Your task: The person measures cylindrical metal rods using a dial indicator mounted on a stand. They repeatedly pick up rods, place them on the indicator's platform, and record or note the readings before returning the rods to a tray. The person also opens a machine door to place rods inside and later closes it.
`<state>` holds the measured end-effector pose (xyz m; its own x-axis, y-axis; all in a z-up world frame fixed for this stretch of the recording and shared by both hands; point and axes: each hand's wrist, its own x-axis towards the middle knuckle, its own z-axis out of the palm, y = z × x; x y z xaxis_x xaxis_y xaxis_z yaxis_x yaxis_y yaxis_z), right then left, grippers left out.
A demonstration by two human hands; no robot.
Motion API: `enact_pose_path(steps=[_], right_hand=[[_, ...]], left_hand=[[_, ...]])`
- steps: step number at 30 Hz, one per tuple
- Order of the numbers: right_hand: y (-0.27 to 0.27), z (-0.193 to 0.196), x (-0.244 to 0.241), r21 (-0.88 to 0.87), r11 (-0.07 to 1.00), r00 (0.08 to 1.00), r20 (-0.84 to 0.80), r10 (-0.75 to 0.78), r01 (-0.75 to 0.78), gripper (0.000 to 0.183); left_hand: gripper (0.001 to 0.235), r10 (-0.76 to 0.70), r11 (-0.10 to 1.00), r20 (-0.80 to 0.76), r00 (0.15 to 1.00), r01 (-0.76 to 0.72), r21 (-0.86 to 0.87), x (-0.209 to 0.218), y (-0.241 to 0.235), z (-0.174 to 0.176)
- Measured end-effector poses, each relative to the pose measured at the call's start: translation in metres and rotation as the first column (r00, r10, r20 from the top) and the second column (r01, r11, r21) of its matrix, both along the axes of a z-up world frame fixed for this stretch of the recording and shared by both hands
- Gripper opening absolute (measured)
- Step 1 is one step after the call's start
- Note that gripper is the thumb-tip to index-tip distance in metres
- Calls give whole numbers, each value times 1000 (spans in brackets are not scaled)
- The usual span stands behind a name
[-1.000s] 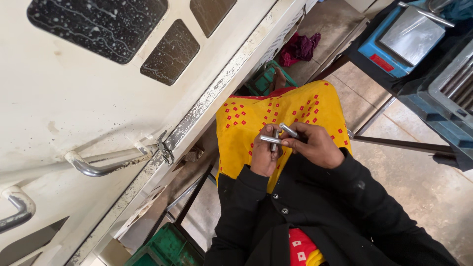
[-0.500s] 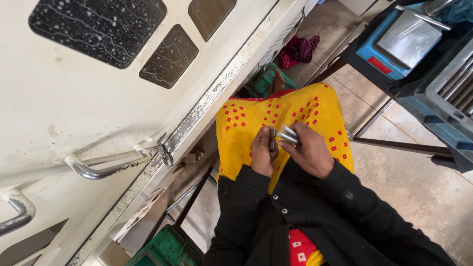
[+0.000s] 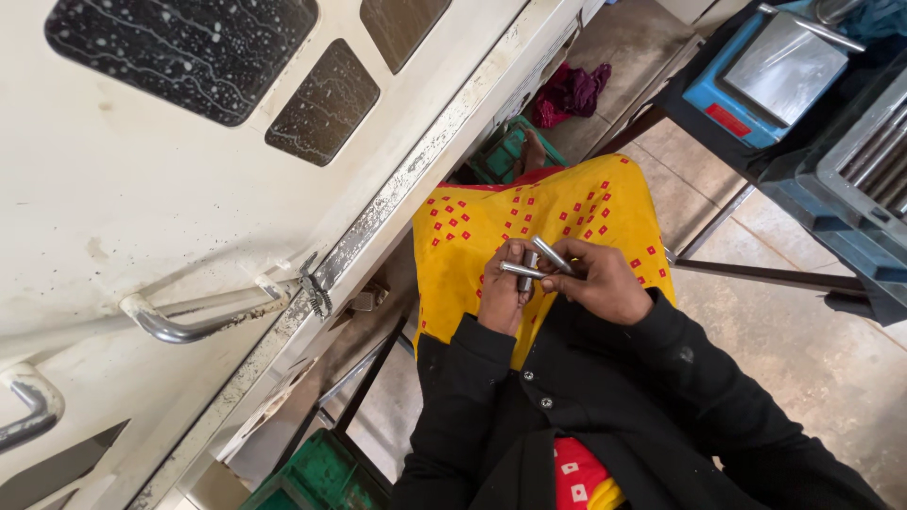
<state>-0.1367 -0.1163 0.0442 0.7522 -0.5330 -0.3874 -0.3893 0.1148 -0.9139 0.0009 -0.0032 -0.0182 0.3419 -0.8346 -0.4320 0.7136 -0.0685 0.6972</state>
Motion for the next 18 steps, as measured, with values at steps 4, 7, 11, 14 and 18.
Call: enact_pose_path(steps=[4, 7, 11, 14, 18], right_hand=[[6, -8, 0, 52, 997, 994, -88, 68, -64, 38], [18, -7, 7, -488, 873, 996, -81, -44, -2, 37], [17, 1, 10, -617, 783, 995, 5, -95, 78, 34], [10, 7, 6, -602, 798, 995, 95, 35, 30, 28], [2, 3, 6, -420, 905, 998, -9, 65, -63, 30]], left_hand=[[35, -65, 998, 60, 996, 65, -9, -4, 2, -8], [33, 27, 994, 18, 999, -29, 104, -7, 0, -20], [30, 149, 963, -71, 986, -128, 237, 4, 0, -34], [29, 156, 968, -142, 977, -123, 220, 6, 4, -38], [29, 89, 991, -169, 982, -69, 117, 3, 5, -36]])
